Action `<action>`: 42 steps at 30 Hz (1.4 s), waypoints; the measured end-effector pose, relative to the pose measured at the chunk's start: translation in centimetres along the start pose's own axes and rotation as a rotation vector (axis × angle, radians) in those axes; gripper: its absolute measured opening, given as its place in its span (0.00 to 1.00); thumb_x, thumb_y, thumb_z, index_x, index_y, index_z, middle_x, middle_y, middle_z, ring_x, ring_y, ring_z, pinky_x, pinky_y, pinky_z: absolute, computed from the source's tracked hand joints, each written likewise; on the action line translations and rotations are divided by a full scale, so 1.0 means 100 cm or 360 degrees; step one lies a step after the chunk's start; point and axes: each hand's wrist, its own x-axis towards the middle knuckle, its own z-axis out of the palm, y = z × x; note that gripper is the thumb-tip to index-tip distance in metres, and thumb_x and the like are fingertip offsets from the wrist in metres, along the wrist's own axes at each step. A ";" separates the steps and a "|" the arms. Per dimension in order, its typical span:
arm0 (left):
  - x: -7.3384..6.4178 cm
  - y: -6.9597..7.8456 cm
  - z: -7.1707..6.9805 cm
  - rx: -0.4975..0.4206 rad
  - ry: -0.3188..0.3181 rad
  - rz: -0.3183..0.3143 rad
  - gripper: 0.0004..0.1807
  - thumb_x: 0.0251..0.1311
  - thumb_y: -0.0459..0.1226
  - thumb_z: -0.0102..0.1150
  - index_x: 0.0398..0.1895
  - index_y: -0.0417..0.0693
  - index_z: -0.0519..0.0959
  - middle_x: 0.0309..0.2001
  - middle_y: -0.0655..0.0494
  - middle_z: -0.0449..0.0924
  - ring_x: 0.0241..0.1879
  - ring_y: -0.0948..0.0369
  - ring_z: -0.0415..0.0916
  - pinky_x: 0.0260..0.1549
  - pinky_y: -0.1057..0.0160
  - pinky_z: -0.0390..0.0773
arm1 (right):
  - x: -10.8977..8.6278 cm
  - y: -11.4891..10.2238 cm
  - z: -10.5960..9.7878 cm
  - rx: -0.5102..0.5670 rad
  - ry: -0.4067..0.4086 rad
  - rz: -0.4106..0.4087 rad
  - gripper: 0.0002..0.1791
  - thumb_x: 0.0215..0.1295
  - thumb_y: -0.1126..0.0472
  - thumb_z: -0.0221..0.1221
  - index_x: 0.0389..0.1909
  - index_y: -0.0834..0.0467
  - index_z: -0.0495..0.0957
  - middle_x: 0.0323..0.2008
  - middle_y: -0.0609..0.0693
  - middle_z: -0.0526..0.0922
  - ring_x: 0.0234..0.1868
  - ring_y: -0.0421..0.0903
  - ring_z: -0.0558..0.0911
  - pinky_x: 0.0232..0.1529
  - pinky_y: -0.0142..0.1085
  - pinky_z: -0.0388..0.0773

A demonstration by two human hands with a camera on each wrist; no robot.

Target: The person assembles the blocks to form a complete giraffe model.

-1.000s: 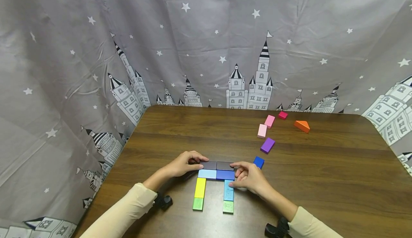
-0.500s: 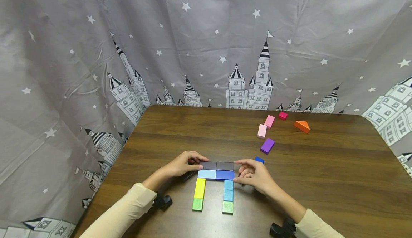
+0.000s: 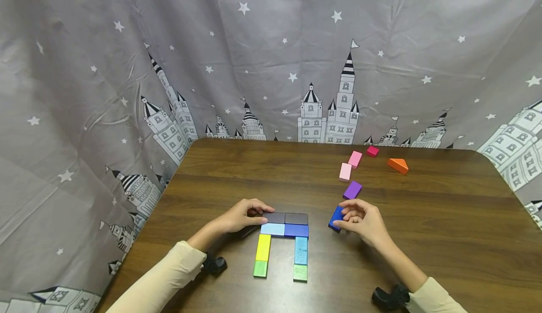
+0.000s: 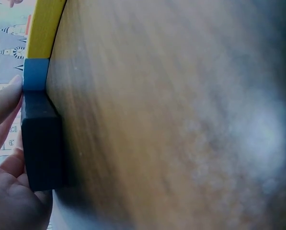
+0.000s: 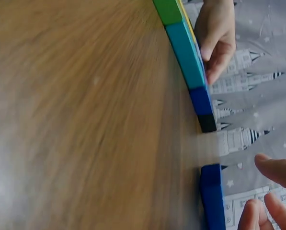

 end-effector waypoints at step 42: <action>-0.001 -0.003 0.001 0.0007 0.0003 0.0019 0.16 0.65 0.31 0.63 0.54 0.34 0.82 0.50 0.44 0.82 0.49 0.53 0.77 0.49 0.57 0.79 | 0.009 0.010 -0.002 -0.0619 -0.0045 0.0094 0.31 0.38 0.67 0.81 0.47 0.72 0.82 0.37 0.55 0.78 0.33 0.44 0.81 0.32 0.26 0.78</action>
